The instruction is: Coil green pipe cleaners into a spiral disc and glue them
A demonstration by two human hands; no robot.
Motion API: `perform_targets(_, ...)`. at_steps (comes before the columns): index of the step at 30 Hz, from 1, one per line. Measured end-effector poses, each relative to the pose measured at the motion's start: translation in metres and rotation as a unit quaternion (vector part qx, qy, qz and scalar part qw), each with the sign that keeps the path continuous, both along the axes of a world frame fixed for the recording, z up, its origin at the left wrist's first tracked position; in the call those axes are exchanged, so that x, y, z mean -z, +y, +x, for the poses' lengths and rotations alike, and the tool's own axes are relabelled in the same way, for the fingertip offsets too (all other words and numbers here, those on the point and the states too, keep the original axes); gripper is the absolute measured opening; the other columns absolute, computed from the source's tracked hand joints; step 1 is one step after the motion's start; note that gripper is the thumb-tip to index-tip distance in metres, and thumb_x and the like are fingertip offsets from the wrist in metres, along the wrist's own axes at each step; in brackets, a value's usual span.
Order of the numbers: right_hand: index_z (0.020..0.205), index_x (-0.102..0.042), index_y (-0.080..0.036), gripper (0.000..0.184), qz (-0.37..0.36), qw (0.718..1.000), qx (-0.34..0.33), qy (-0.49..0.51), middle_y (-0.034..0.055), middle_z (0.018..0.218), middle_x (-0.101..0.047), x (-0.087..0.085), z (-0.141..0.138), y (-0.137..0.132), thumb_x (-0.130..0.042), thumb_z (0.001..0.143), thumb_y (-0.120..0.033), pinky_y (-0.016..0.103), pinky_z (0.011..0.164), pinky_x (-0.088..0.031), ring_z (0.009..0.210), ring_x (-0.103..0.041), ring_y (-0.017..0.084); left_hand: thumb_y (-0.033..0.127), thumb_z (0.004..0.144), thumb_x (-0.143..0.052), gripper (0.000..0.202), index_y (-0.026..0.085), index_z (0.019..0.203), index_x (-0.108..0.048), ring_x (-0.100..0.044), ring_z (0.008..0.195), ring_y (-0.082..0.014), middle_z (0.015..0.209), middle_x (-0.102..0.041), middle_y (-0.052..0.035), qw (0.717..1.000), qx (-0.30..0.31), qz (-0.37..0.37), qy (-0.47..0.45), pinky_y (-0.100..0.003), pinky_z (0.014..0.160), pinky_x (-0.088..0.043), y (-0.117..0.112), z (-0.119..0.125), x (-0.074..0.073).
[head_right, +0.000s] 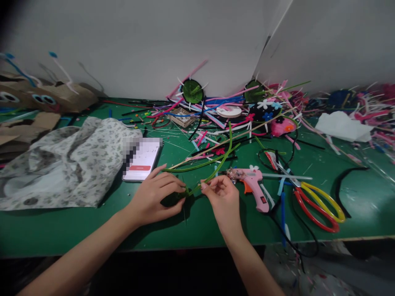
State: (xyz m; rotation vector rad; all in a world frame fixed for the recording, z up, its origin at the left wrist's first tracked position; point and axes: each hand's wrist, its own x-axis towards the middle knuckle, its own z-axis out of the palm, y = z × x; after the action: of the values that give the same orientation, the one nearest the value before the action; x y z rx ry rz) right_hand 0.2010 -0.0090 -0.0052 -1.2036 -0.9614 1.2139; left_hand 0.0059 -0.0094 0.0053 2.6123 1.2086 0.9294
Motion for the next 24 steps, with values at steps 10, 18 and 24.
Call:
perform_targets(10, 0.067, -0.050, -0.019, 0.033, -0.001, 1.000, -0.011, -0.007, -0.0017, 0.073, -0.062, 0.0015, 0.0008, -0.0014, -0.081, 0.065, -0.029, 0.024, 0.067, -0.053, 0.079, -0.067, 0.016, 0.028, 0.080, -0.060, 0.007, 0.022, 0.084, -0.061, -0.066, 0.085, -0.0172, 0.090, -0.072, 0.0024, 1.000, -0.001, -0.006, 0.005, -0.046, 0.108, -0.029, -0.0021, 0.0002, -0.0007)
perform_targets(18, 0.067, -0.049, -0.019, 0.034, 0.010, 0.999, 0.000, -0.031, 0.0002, 0.076, -0.065, 0.0036, 0.0015, -0.0001, -0.081, 0.066, -0.032, 0.027, 0.068, -0.053, 0.081, -0.068, 0.019, 0.028, 0.080, -0.060, 0.007, 0.022, 0.084, -0.062, -0.066, 0.085, -0.0172, 0.090, -0.073, 0.0016, 1.000, 0.002, -0.002, 0.000, -0.047, 0.109, -0.028, -0.0010, -0.0005, 0.0002)
perform_targets(24, 0.067, -0.049, -0.020, 0.035, 0.012, 1.000, 0.001, -0.020, -0.0001, 0.076, -0.065, 0.0021, 0.0011, -0.0004, -0.081, 0.065, -0.030, 0.027, 0.069, -0.054, 0.083, -0.069, 0.019, 0.028, 0.080, -0.060, 0.008, 0.022, 0.084, -0.062, -0.066, 0.085, -0.0176, 0.090, -0.073, 0.0015, 1.000, 0.003, -0.006, 0.003, -0.048, 0.111, -0.026, -0.0011, -0.0002, -0.0005)
